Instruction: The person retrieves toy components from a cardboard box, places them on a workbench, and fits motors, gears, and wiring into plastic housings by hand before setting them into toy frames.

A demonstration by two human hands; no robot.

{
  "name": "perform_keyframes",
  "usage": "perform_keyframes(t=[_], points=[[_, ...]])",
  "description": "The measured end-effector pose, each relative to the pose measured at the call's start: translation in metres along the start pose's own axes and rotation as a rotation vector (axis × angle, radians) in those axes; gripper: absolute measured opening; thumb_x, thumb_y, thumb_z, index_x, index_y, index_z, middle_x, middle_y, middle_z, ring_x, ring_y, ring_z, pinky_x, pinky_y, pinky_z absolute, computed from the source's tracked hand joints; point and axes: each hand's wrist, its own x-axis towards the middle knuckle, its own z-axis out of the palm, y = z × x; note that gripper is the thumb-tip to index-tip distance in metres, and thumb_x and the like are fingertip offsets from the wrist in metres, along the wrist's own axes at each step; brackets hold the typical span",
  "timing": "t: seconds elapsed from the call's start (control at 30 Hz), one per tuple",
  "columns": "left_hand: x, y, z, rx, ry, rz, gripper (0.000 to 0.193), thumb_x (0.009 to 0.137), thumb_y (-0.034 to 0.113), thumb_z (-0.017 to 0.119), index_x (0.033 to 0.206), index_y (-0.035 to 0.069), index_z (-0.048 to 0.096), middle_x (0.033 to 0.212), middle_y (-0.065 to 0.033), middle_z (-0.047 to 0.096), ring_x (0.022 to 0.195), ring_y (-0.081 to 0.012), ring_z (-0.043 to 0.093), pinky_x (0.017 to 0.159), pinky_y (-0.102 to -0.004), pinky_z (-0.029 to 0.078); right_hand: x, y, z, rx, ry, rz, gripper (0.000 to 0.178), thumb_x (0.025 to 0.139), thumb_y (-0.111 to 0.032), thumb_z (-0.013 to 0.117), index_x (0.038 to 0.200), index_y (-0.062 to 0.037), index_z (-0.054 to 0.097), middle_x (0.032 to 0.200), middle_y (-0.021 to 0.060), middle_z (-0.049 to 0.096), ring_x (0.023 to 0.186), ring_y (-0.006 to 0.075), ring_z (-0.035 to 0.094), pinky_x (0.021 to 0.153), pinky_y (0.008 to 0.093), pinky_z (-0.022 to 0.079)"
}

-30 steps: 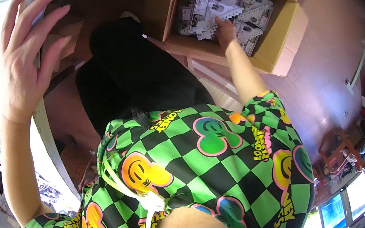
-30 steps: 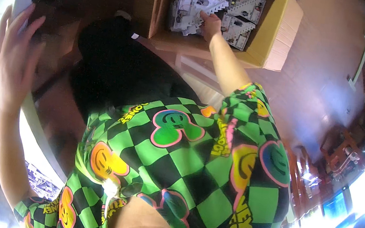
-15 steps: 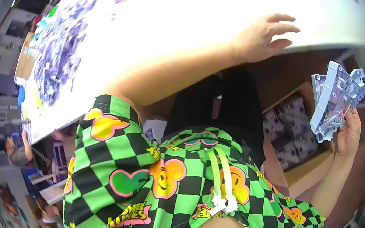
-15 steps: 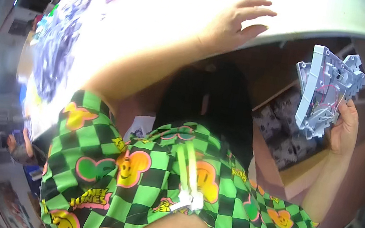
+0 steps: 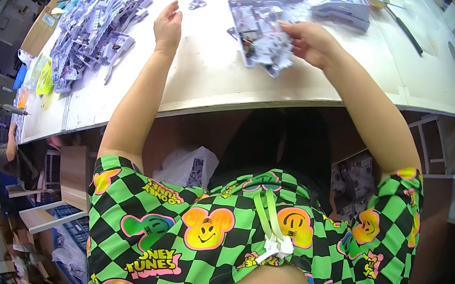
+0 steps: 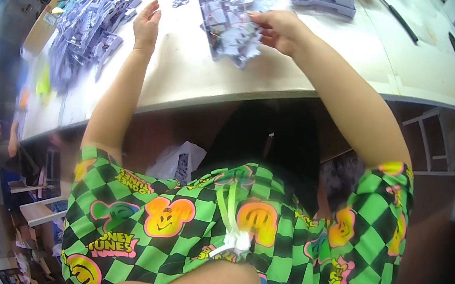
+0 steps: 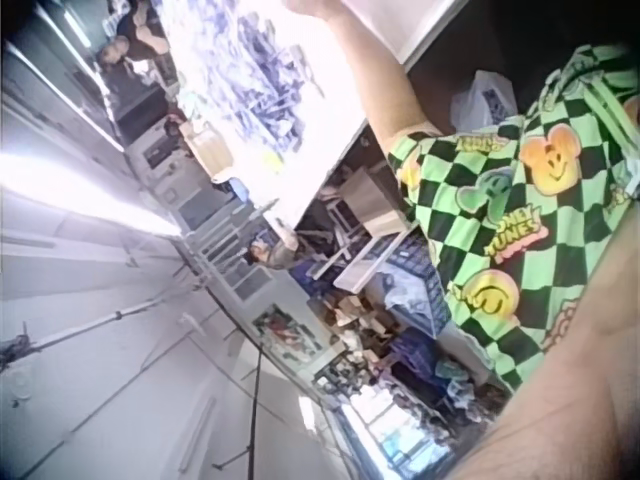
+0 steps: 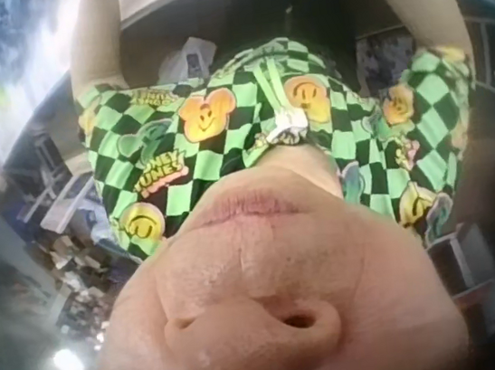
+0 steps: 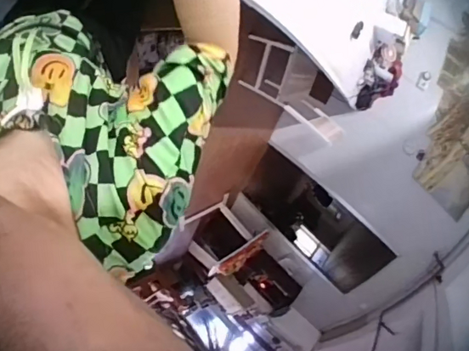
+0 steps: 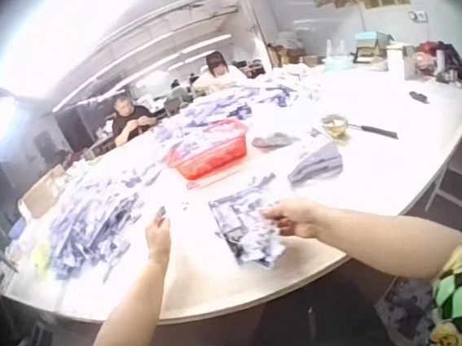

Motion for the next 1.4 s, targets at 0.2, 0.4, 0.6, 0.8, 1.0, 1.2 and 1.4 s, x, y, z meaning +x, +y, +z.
perform_keyframes(t=[0.2,0.4,0.6,0.8,1.0,1.2,1.4], points=[[0.007,-0.010,-0.010,0.352,-0.152,-0.046,0.036,0.090,0.014,0.056,0.125,0.004,0.060,0.119,-0.0128,0.064,0.116,-0.0242,0.058,0.098,-0.0343,0.043,0.051,-0.009,0.054,-0.037,-0.003,0.055,0.015,0.088,-0.019,0.067,0.095,-0.0066,0.064,0.090,0.0027,0.062,0.081,0.0137,0.058,0.071,0.0276,0.051],[0.033,-0.014,-0.011,0.040,-0.167,-0.152,0.040,0.097,0.027,0.051,0.128,0.003,0.057,0.119,-0.0134,0.065,0.111,-0.0242,0.059,0.100,-0.0317,0.039,0.081,-0.013,0.085,-0.027,-0.041,0.071,0.017,0.090,-0.016,0.065,0.098,-0.0017,0.061,0.094,0.0079,0.064,0.086,0.0162,0.061,0.074,0.0286,0.055],[0.016,0.031,-0.014,-0.241,-0.219,-0.293,0.048,0.095,0.040,0.054,0.126,0.004,0.059,0.111,-0.0073,0.067,0.096,-0.0144,0.060,0.082,-0.0268,0.044,0.100,0.000,0.093,0.157,-0.002,-0.003,0.017,0.093,-0.009,0.057,0.103,0.0052,0.057,0.102,0.0142,0.062,0.090,0.0235,0.063,0.077,0.0355,0.058],[0.010,0.037,-0.014,-0.014,-0.262,-0.083,0.048,0.087,0.028,0.068,0.125,0.001,0.059,0.114,-0.0143,0.066,0.097,-0.0190,0.064,0.086,-0.0285,0.048,0.092,-0.024,0.106,-0.183,-0.039,0.050,0.038,0.092,-0.029,0.058,0.111,0.0040,0.057,0.097,0.0183,0.065,0.084,0.0290,0.067,0.069,0.0397,0.058],[0.005,0.034,-0.003,0.057,-0.271,-0.125,0.046,0.089,0.023,0.066,0.127,-0.001,0.057,0.108,-0.0133,0.067,0.091,-0.0143,0.064,0.080,-0.0242,0.048,0.051,-0.056,0.020,-1.110,0.098,-0.343,0.044,0.086,-0.040,0.065,0.108,-0.0013,0.065,0.097,0.0142,0.070,0.085,0.0234,0.068,0.076,0.0340,0.054],[0.001,0.044,0.011,0.151,-0.212,-0.079,0.044,0.091,0.027,0.062,0.126,0.001,0.059,0.106,-0.0122,0.068,0.089,-0.0135,0.063,0.078,-0.0251,0.048,0.042,-0.064,-0.150,-1.949,0.944,-0.514,0.029,0.089,-0.029,0.061,0.107,-0.0066,0.064,0.108,0.0125,0.066,0.100,0.0242,0.063,0.087,0.0426,0.050],[-0.019,0.036,0.003,0.285,-0.050,0.243,0.030,0.094,0.018,0.057,0.120,0.004,0.063,0.118,-0.0116,0.064,0.103,-0.0184,0.061,0.088,-0.0297,0.047,0.034,-0.065,-0.201,-1.349,0.992,-0.197,0.058,0.086,-0.053,0.052,0.102,0.0001,0.067,0.101,0.0205,0.067,0.095,0.0313,0.065,0.083,0.0395,0.050]])
